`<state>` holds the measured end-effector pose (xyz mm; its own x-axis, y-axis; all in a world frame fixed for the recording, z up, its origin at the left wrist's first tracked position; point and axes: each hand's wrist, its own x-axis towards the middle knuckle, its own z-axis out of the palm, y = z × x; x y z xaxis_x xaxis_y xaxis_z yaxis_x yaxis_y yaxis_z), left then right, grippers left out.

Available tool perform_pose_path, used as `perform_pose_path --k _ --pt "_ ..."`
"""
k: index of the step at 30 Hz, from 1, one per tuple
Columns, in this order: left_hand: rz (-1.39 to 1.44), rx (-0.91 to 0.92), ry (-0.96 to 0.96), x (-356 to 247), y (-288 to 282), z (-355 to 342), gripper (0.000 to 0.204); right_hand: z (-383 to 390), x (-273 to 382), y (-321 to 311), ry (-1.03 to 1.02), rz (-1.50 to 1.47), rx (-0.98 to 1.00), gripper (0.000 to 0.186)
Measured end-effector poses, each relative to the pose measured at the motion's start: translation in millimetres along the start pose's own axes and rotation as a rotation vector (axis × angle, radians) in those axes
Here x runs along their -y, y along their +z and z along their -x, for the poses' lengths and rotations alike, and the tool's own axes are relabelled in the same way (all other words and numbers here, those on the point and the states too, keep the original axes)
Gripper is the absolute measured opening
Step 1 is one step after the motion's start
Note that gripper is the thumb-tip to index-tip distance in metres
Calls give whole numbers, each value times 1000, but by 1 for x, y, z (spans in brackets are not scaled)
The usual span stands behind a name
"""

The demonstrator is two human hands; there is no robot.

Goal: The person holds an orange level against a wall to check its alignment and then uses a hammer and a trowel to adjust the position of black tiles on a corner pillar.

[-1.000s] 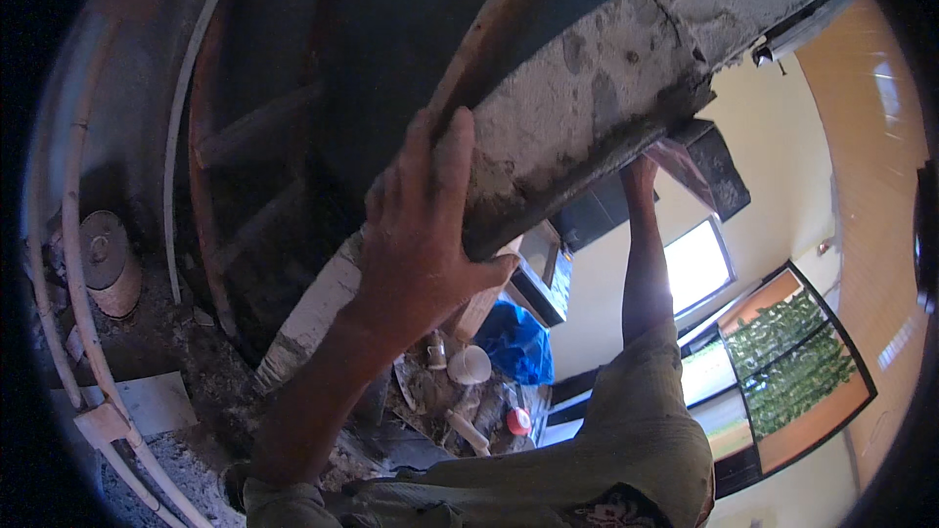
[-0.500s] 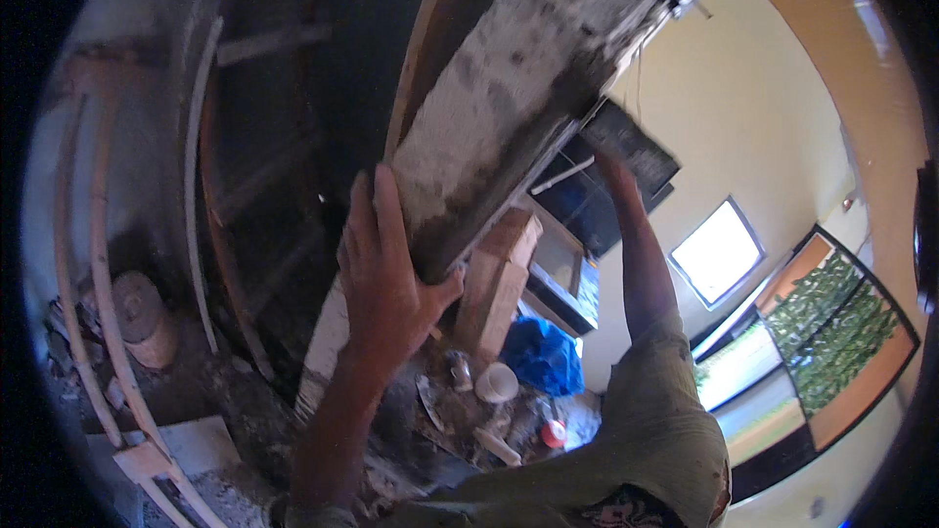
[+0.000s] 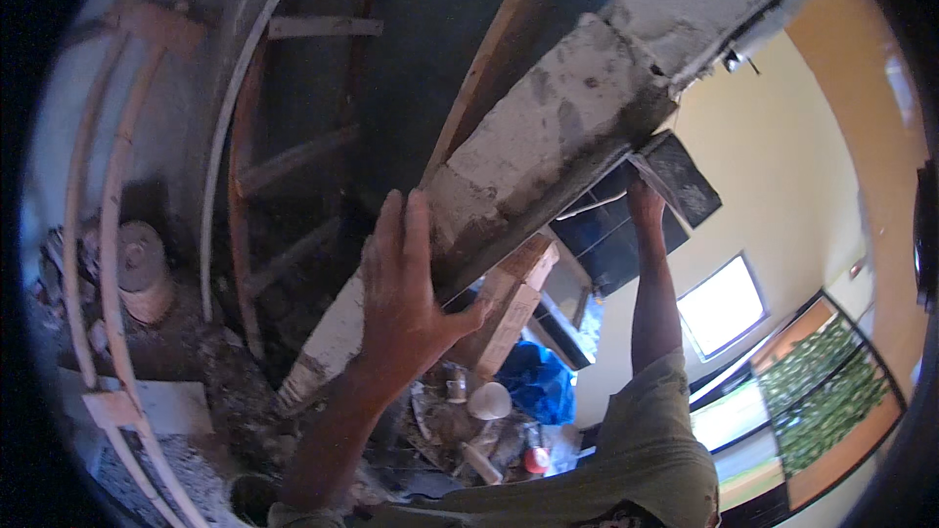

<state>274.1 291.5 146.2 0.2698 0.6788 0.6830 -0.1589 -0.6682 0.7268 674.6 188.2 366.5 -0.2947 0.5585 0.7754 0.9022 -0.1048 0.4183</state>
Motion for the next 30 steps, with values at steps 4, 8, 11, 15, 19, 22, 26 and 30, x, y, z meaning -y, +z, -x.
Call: perform_pose_path --k 4,8,11,15,19,22,26,30 --pt "25 -107 47 36 -24 44 121 0 25 6 96 157 77 22" --pt "87 -70 -243 45 -51 108 121 35 44 19 251 -25 38 23" --pt "75 -71 -393 43 -56 145 119 81 49 38 43 231 71 26" --pt "387 -26 -315 28 -48 169 111 110 83 62 125 129 77 26" --pt "767 170 -398 13 -49 150 94 132 107 73 192 66 88 26" --pt "762 205 -264 8 -49 133 86 143 117 77 229 33 96 26" --pt "729 164 -139 9 -45 122 82 149 120 76 249 13 113 27" --pt "693 269 -190 20 -43 130 81 154 121 74 258 5 138 27"
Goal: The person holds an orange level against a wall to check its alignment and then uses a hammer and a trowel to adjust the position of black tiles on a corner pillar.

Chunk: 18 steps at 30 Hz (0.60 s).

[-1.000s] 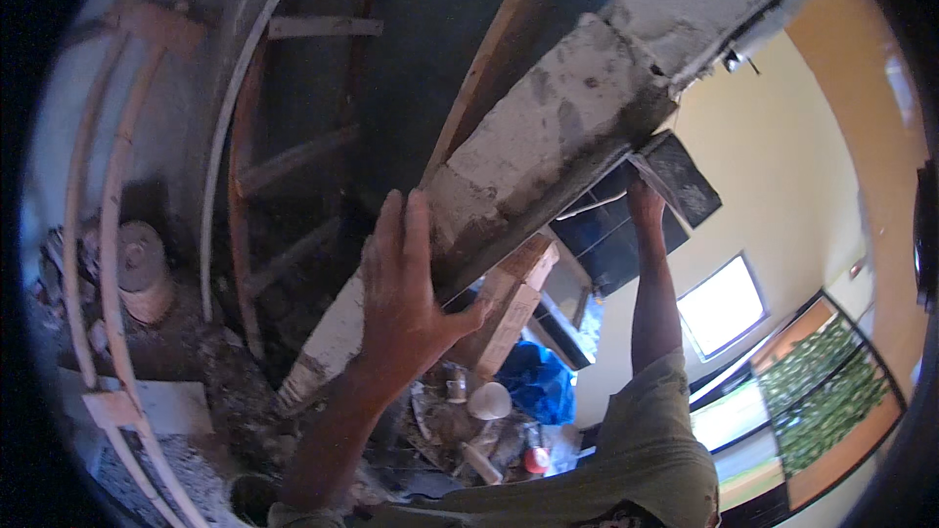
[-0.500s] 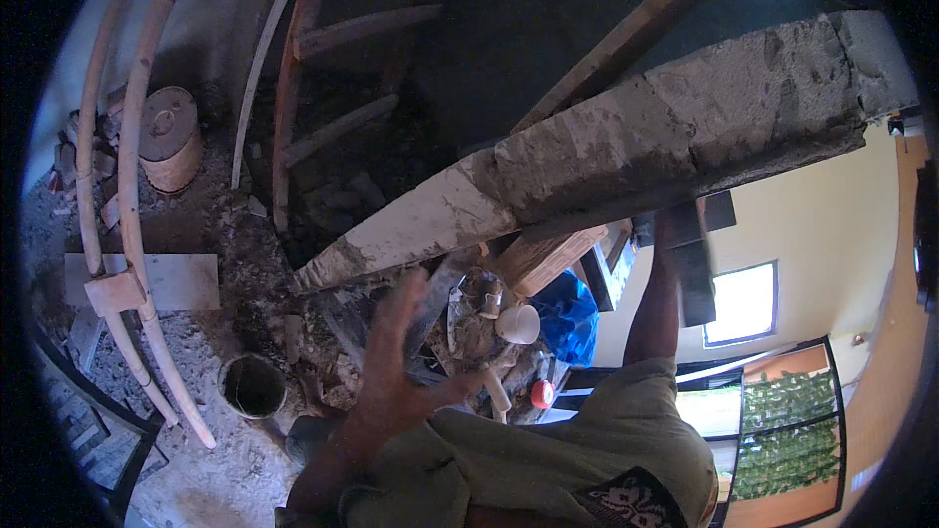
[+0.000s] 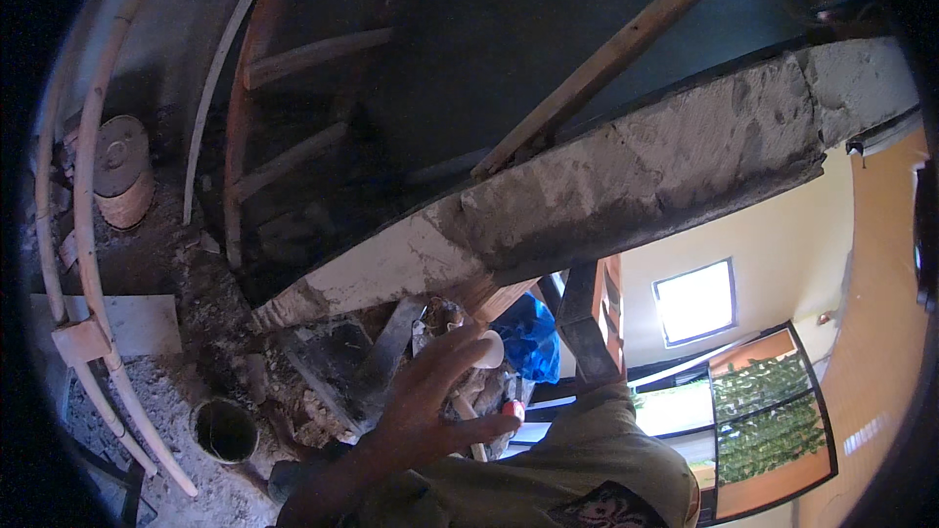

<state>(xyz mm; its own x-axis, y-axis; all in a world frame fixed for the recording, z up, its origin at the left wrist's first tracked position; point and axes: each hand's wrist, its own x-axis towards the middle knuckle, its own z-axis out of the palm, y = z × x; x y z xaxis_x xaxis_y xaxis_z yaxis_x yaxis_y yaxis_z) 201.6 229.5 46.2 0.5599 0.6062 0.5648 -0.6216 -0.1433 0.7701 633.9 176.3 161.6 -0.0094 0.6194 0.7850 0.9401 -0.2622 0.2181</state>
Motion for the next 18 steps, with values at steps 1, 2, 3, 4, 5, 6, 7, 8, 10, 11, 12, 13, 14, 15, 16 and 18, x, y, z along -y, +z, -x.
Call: perform_pose_path --k 1,2,3,4,5,6,7,8,10,11,12,13,14,15,16,18 --pt "0 -24 -4 12 -1 8 80 -1 3 2 0 -9 3 28" --pt "4 -46 -9 21 -1 13 79 -1 3 4 3 -12 9 28" --pt "13 -45 -1 24 -4 17 79 -1 4 4 3 -12 14 28" --pt "36 -39 -133 23 -8 21 79 2 5 3 6 -12 21 28" --pt "56 -31 -265 23 -10 25 78 3 4 3 9 -12 23 28" --pt "64 -25 -264 28 -10 31 78 3 4 3 12 -12 24 29" --pt "14 -53 -259 33 -9 36 78 4 4 3 15 -14 28 29" --pt "-37 -81 -254 38 -8 39 77 6 4 1 21 -15 31 29" --pt "-34 -101 -208 45 -11 38 76 6 5 1 29 -18 32 30" --pt "-37 -125 -163 47 -13 37 76 7 6 1 34 -20 32 30" --pt "-42 -120 -158 47 -15 38 76 7 8 2 39 -26 32 30" --pt "-41 -130 -194 47 -16 40 75 6 7 3 42 -36 32 31" --pt "-34 -131 -225 47 -19 39 74 9 8 1 48 -34 27 31" --pt "-36 -118 -214 46 -22 37 74 11 8 -2 54 -30 27 31" --pt "-63 -115 -193 43 -28 34 73 10 9 1 60 -35 22 32" --pt "-97 -105 -163 39 -36 29 72 10 13 5 65 -44 16 32"
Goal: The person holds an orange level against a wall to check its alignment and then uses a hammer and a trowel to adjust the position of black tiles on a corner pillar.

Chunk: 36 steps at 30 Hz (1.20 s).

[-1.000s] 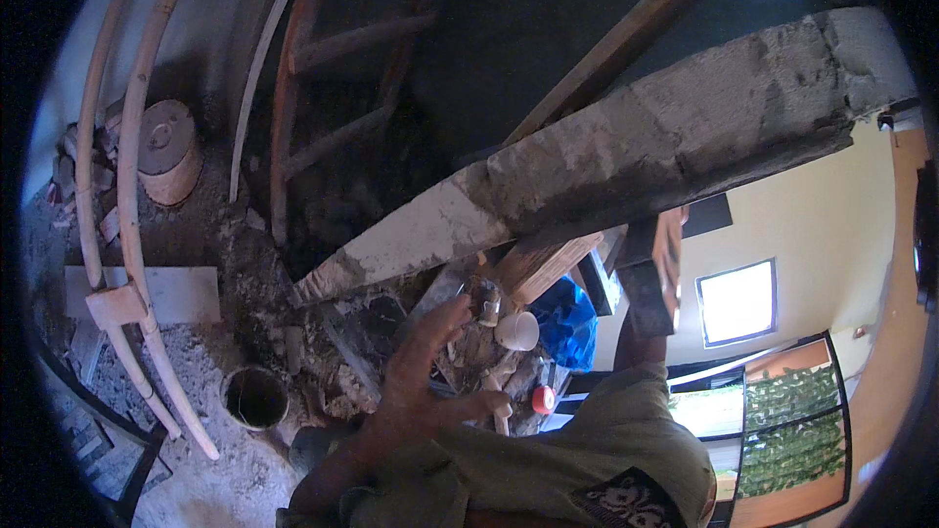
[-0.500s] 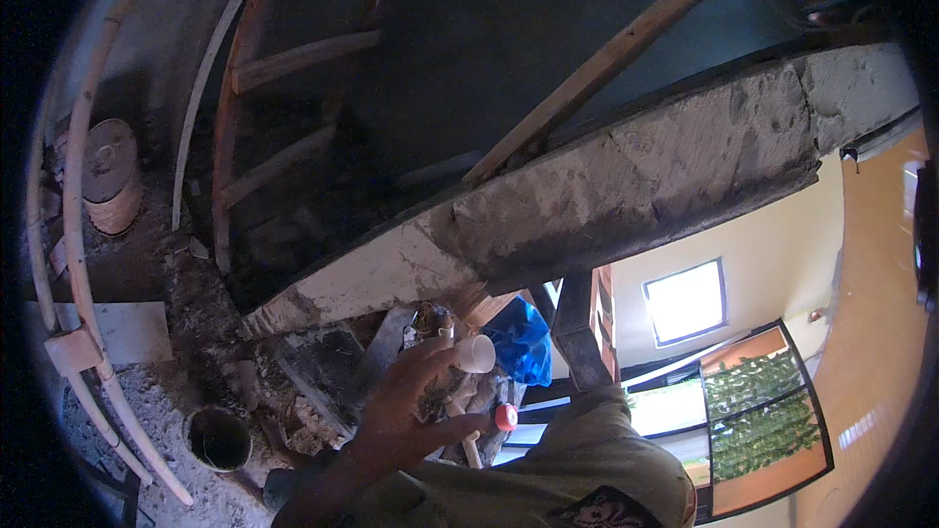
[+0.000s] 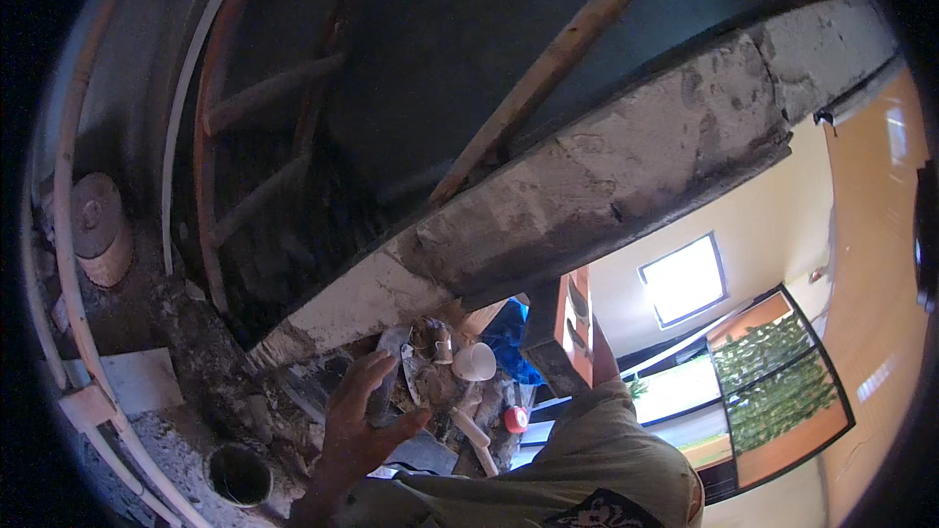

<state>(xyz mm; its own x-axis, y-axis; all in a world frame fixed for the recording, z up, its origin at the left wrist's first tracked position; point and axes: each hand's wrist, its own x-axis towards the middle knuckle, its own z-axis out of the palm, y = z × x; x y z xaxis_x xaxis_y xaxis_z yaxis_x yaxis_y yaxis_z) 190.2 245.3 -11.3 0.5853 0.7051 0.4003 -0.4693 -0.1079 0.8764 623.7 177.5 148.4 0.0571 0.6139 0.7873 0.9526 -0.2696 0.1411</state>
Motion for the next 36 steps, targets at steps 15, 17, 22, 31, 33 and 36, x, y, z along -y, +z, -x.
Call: perform_pose_path --k 15,17,22,31,33,36 --pt "106 69 -199 -1 17 1 71 -17 40 -10 243 -218 -78 39" --pt "59 19 -78 -18 20 -3 72 -19 47 -11 393 -408 -108 41" --pt "17 28 -90 -42 17 -10 74 -25 52 -14 91 -27 -113 47" --pt "-49 -15 -187 -62 6 -7 76 -30 53 -18 93 8 -138 38" --pt "-38 -37 -187 -64 3 -11 77 -31 56 -22 116 -1 -151 38" --pt "-72 -186 -134 -77 2 -33 98 -13 57 -33 145 -9 -132 48"
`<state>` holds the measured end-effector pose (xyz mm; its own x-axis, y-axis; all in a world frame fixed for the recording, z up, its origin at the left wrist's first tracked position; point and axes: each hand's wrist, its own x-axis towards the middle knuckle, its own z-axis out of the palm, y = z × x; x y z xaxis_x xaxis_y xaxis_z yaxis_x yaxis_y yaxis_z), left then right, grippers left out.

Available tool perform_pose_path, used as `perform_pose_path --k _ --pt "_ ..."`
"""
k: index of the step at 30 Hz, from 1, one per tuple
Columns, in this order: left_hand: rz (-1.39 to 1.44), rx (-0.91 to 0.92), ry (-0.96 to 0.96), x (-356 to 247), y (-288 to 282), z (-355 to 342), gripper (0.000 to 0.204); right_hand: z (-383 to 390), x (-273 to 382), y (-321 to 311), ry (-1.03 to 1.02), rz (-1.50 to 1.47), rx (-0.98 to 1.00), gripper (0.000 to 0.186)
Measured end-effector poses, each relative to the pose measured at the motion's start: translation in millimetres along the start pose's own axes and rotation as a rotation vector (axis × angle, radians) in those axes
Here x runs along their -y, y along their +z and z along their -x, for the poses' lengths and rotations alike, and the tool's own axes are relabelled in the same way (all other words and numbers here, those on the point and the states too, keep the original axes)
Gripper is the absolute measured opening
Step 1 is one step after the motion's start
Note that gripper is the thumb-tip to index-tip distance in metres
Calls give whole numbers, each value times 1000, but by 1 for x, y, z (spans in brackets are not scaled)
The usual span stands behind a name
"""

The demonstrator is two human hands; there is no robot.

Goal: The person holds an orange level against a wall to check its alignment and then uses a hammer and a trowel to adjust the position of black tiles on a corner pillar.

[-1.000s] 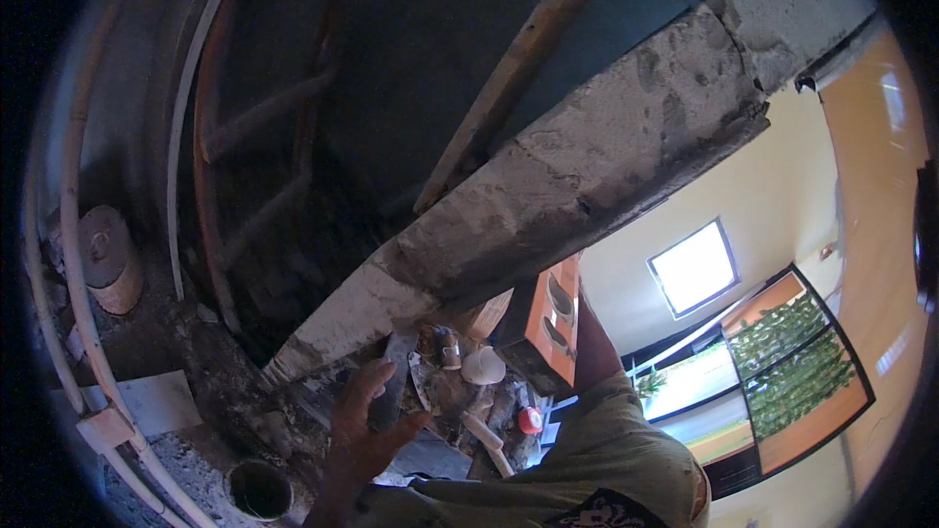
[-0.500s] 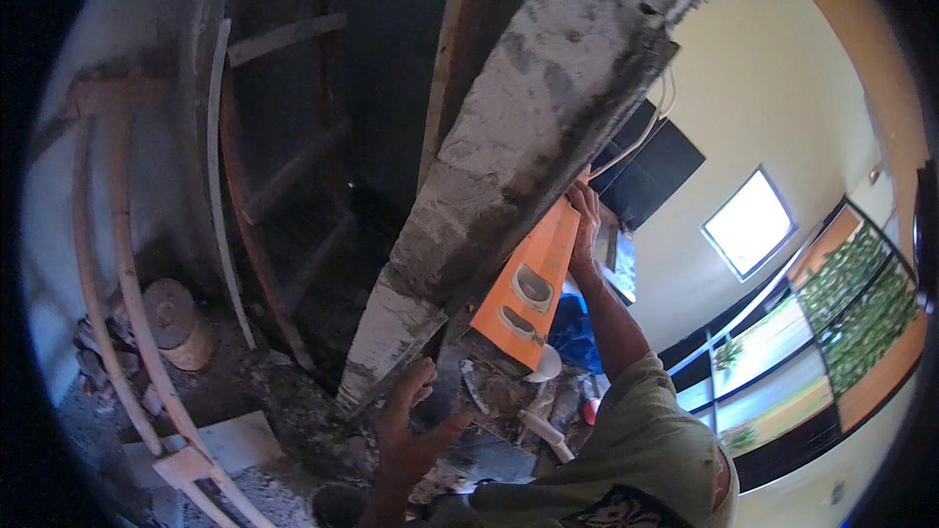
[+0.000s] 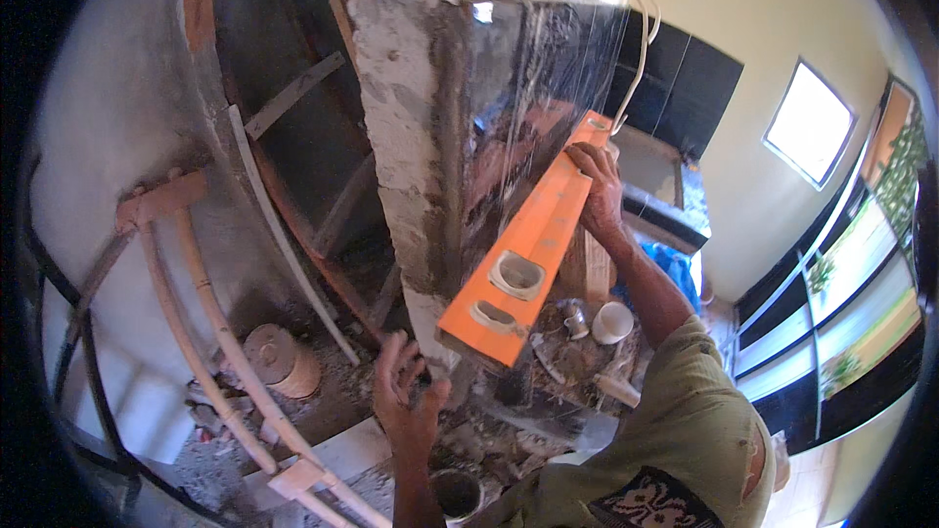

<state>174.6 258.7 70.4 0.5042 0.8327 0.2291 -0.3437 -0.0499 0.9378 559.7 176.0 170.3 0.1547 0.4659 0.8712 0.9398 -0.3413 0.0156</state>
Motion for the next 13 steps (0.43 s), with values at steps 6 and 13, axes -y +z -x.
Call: perform_pose_path --k 6,13 --pt "-166 -86 313 -64 19 -47 114 61 8 -18 33 -127 -8 51" --pt "-670 -208 622 -134 88 -95 112 111 12 -13 32 -181 3 51"
